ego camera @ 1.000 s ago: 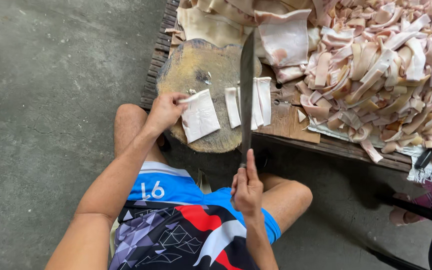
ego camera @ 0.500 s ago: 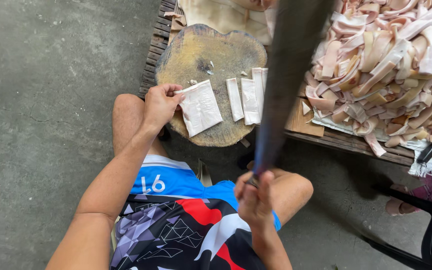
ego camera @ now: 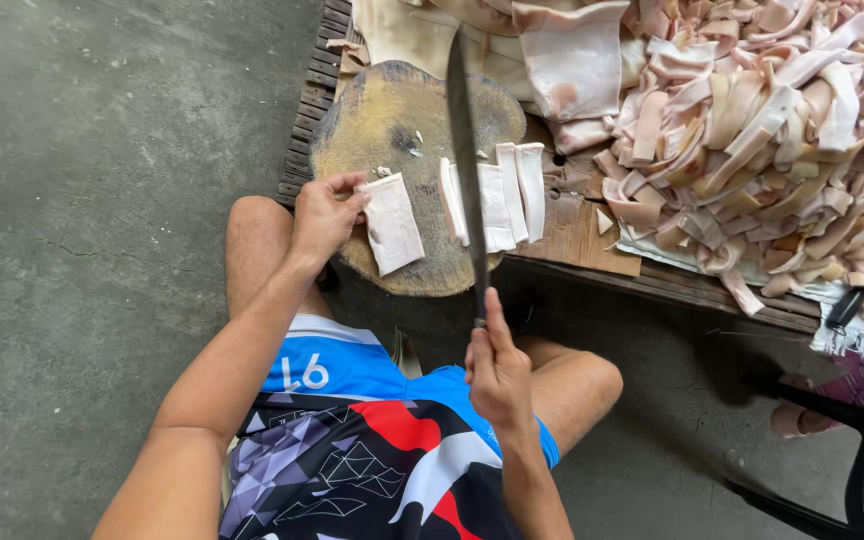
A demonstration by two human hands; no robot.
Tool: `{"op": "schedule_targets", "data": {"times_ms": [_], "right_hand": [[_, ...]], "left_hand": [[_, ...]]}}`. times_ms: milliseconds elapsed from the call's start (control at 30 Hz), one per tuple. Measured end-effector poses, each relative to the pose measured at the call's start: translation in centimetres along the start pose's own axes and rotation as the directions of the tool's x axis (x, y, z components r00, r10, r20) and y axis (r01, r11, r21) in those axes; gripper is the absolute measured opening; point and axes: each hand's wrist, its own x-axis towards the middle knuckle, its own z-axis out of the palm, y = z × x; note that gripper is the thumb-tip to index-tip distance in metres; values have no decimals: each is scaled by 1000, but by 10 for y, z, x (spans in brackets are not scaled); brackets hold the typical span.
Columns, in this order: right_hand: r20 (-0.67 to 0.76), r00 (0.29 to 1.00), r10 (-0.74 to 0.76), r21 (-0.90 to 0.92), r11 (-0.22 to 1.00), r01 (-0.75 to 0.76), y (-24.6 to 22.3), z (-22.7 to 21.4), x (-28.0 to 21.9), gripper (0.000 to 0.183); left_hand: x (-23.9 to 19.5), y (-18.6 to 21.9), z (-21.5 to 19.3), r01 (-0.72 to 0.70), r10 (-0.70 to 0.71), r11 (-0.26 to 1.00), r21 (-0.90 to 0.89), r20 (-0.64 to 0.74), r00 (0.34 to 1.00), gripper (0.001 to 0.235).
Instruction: The person sits on the floor and uses a large knife to slice sheets of raw pork skin into strips on a wooden cutting board. The cut strips are moved to a pile on the table beside the board.
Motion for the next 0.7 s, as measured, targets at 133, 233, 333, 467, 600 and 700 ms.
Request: {"op": "schedule_targets", "data": {"times_ms": [133,233,333,467,600,700], "right_hand": [[-42,891,-453,181,873,453,-20,-14,-28,57],[-65,699,-712,146,686,713,13,12,-17,63],[101,899,-426,-300,849,435,53,56,8,64],[98,824,-558,-503,687,525,46,69,5,65],[184,948,261,425,849,-316,52,43,19,73],[250,945,209,733,597,-326,71,21,10,67]], "left_hand": [[-13,5,-15,-41,34,995,-96,-79,996,32],[-18,-1,-33,-66,32,970,-234,-146,989,29],[-22,-17,-45,-51,13,965,-256,-148,989,29],[-16,-35,-36,25,-33,974,-224,-32,999,33],[-4,-36,-1,76,-57,990,-121,153,987,51],[-3,-13,41,78,-54,993,-94,232,971,58]]}}
